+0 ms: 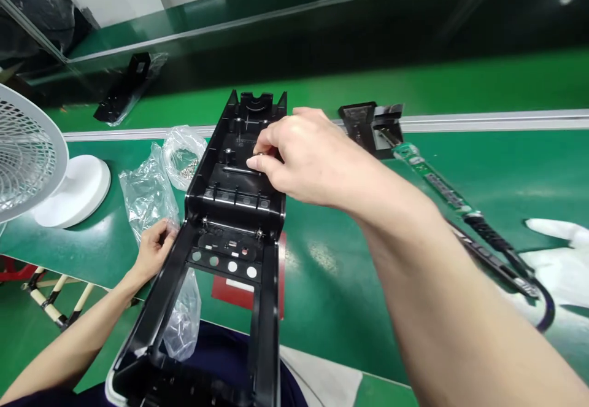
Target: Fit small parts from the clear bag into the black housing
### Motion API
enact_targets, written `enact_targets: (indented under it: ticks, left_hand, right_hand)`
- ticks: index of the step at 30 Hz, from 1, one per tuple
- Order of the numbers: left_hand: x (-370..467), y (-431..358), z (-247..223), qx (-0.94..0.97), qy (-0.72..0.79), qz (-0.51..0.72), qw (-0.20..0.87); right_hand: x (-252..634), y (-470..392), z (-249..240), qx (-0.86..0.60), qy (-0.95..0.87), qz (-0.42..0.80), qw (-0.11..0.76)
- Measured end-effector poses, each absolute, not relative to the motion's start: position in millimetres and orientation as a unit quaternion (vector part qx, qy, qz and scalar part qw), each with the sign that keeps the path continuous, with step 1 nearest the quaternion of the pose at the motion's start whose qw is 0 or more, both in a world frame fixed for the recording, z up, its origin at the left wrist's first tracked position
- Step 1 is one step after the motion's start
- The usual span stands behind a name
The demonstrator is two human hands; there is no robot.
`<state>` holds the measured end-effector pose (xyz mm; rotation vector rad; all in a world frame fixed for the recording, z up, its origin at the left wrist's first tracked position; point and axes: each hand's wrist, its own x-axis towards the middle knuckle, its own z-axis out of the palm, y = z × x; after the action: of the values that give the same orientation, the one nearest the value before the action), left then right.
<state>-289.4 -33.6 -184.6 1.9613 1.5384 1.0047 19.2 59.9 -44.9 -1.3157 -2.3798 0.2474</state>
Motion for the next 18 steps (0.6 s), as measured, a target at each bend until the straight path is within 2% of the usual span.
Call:
enact_targets:
  ticks: [9, 18]
  left_hand:
    - [-299, -40, -178, 0.687, 0.546, 0.414, 0.244]
    - [-333, -4, -108, 0.681, 0.531, 0.493, 0.099]
  right_hand:
    - [24, 53, -40, -0.446, -0.852, 0.112, 0.249]
    - [23, 47, -29, -0.486, -0.845, 0.094, 0.203]
